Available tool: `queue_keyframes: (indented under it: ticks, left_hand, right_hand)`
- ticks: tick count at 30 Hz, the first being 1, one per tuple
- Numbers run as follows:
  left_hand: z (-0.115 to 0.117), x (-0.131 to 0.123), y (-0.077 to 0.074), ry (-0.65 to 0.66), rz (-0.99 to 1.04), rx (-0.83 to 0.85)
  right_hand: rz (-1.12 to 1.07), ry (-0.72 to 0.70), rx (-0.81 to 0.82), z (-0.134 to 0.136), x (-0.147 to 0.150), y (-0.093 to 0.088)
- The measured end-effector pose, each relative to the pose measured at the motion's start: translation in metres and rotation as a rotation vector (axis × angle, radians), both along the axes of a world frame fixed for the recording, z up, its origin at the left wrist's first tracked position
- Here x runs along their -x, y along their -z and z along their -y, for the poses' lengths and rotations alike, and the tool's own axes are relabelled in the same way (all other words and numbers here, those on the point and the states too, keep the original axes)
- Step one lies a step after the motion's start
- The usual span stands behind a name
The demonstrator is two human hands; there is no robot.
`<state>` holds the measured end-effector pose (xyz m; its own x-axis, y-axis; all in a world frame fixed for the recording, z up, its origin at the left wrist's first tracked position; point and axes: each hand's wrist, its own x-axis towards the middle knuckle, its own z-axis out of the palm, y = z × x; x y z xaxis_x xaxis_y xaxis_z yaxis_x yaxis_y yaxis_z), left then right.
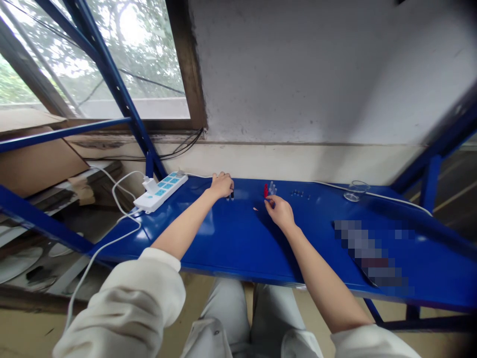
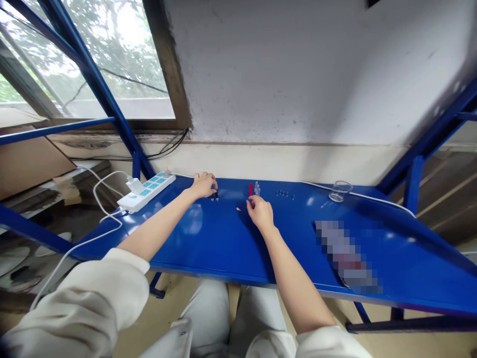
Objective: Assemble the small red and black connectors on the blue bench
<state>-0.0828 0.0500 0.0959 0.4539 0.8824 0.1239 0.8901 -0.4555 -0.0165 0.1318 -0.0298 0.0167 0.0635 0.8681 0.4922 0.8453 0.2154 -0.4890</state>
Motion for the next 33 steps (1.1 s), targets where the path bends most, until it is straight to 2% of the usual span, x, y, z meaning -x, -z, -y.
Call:
queue_keyframes:
  ticks: [15,19,22,25,27,30,33]
  left_hand:
    - [0.000,0.001,0.003,-0.023,0.009,0.016]
    - [0.000,0.002,0.004,-0.024,0.011,0.025]
    - [0.007,-0.001,0.001,0.005,0.040,-0.025]
    - [0.025,-0.015,0.000,0.104,0.167,-0.150]
    - [0.040,-0.029,0.004,0.181,0.256,-0.206]
    - [0.059,-0.052,0.020,0.242,0.314,-0.200]
    - [0.064,-0.073,0.042,0.178,0.367,-0.170]
  right_hand:
    - [0.027,0.018,0.028,0.001,-0.001,-0.001]
    - [0.049,0.037,0.095,0.001,-0.001,-0.002]
    - [0.104,0.064,0.173,0.001,-0.002,-0.002]
    - [0.167,0.111,0.200,0.002,-0.002,-0.002]
    - [0.189,0.141,0.190,0.002,-0.002,-0.001]
    - [0.200,0.179,0.179,0.003,-0.002,0.001]
    - [0.208,0.196,0.189,0.001,-0.003,0.004]
